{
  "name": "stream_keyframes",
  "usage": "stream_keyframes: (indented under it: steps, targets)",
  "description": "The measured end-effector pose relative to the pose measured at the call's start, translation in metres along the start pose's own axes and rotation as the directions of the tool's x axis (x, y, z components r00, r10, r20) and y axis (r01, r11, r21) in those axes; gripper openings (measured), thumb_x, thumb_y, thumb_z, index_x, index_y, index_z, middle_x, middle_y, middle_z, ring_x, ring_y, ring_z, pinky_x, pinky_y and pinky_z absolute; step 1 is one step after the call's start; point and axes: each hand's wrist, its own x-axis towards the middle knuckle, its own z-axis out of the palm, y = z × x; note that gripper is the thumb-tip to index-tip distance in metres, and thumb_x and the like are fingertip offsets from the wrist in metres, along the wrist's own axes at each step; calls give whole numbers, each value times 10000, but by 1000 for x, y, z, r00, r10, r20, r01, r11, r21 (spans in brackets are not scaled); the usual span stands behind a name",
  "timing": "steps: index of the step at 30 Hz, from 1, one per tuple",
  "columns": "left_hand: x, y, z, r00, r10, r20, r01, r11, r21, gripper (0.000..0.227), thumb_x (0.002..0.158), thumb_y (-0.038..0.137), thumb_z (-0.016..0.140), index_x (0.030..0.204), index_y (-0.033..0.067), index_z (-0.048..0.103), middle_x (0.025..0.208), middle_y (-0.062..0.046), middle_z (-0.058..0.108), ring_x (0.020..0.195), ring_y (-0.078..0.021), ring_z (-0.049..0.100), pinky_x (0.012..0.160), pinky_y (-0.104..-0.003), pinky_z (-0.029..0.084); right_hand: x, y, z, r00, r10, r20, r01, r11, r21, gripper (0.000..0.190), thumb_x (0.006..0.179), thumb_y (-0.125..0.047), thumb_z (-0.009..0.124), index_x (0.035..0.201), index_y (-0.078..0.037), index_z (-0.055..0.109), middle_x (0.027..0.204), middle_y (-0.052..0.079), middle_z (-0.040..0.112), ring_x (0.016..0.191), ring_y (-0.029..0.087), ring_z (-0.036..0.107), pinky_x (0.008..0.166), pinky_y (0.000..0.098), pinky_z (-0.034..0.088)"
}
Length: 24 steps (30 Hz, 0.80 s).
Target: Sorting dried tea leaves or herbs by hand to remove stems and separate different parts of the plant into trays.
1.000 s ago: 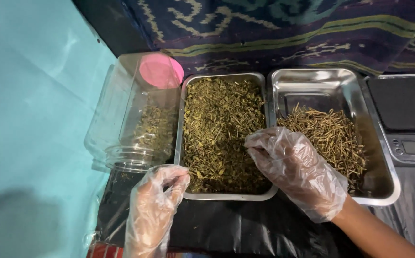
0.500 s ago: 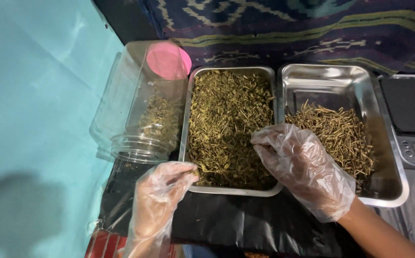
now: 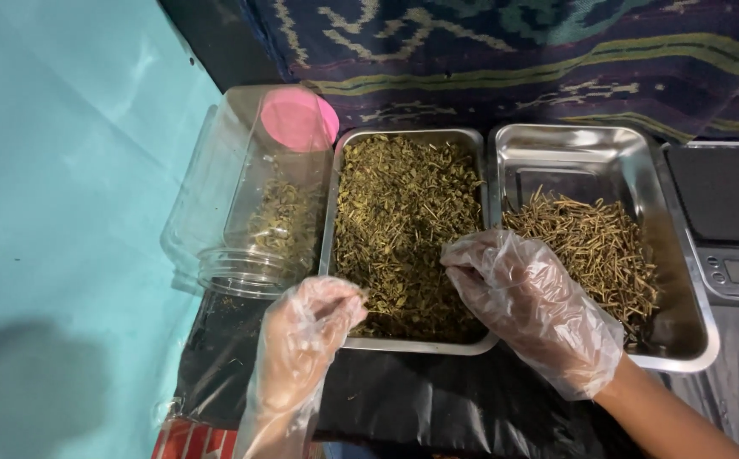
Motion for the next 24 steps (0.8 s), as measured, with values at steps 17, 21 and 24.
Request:
stream_keyframes:
  steps: [17,21,24]
  targets:
    - [12,-19,-67,881,264,-392,183,574,798,91,1078,123,842,1132,67,796,999,-89,875,725,-167,846,532,-212,668,-2,10,3,999,32,13,-34,935,352,986,799,-842,787,1264,26,723,1312,167,833,1310,278,817,1213,449,651]
    - [13,-48,-70,816,202,-541,154,827,541,204,953,6,876,1121,69,778,1095,-82,822,960,-242,837,912,-349,710,5,3,5,998,-54,-33,56,996,63,372,1084,-340,664,1153,-6,810,1237,122,872,1198,216,867,1136,319,645]
    - [2,-21,-48,836,481,-266,90,357,930,176,1207,127,662,1299,57,796,1044,-88,857,597,-88,725,450,-182,581,5,15,4,991,-130,-27,128,990,-53,202,1002,-44,792,1203,-32,792,1183,67,885,1140,152,862,1136,248,614]
